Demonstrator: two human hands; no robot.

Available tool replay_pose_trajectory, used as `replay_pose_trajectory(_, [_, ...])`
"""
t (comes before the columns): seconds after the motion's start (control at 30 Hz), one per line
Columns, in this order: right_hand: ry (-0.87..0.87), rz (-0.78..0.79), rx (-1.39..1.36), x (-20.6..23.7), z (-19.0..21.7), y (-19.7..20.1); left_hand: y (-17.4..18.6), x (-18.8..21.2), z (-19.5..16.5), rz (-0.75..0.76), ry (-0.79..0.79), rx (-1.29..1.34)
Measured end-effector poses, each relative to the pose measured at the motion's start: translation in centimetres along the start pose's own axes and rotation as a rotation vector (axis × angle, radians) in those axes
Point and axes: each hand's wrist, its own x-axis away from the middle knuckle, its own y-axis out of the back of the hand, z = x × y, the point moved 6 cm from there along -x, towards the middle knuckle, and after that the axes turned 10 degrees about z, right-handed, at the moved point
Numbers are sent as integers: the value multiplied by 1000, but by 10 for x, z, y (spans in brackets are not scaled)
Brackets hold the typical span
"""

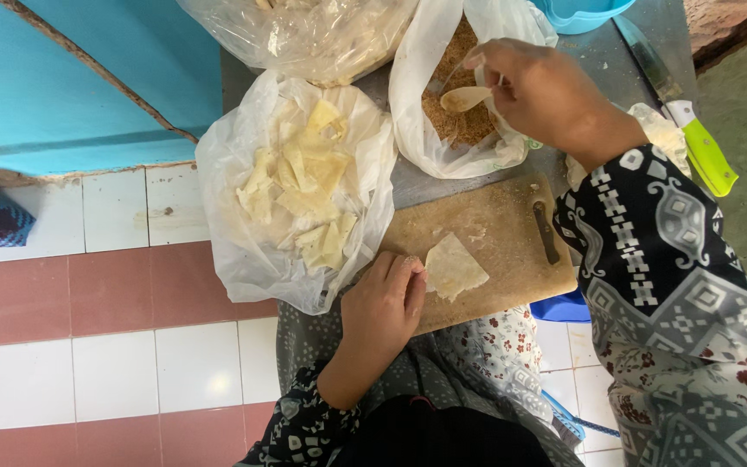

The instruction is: The person sits on the floor with a cutting board on their lap and wraps dough squares around a filling. They take dough pieces from a plastic bag, place filling in the center using a spoon, fold and pinch the dough closed, and set the finished wrapped pieces into another bag.

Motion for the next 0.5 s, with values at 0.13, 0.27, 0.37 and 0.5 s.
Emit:
replay_pose_trajectory(0.13, [-69, -92, -158, 8, -18, 10, 0, -1, 1, -3, 3, 10])
replay_pose_trajectory(0.27, [-114, -121, -310, 5, -27, -9, -1, -2, -1, -3, 2, 2])
replay_pose_trajectory(0.37, [-193, -87, -485, 2, -33, -28, -2, -3, 0, 4, 12, 8])
replay_pose_trajectory(0.5, [-217, -130, -635, 10, -43, -25, 0, -2, 2, -20, 12, 1])
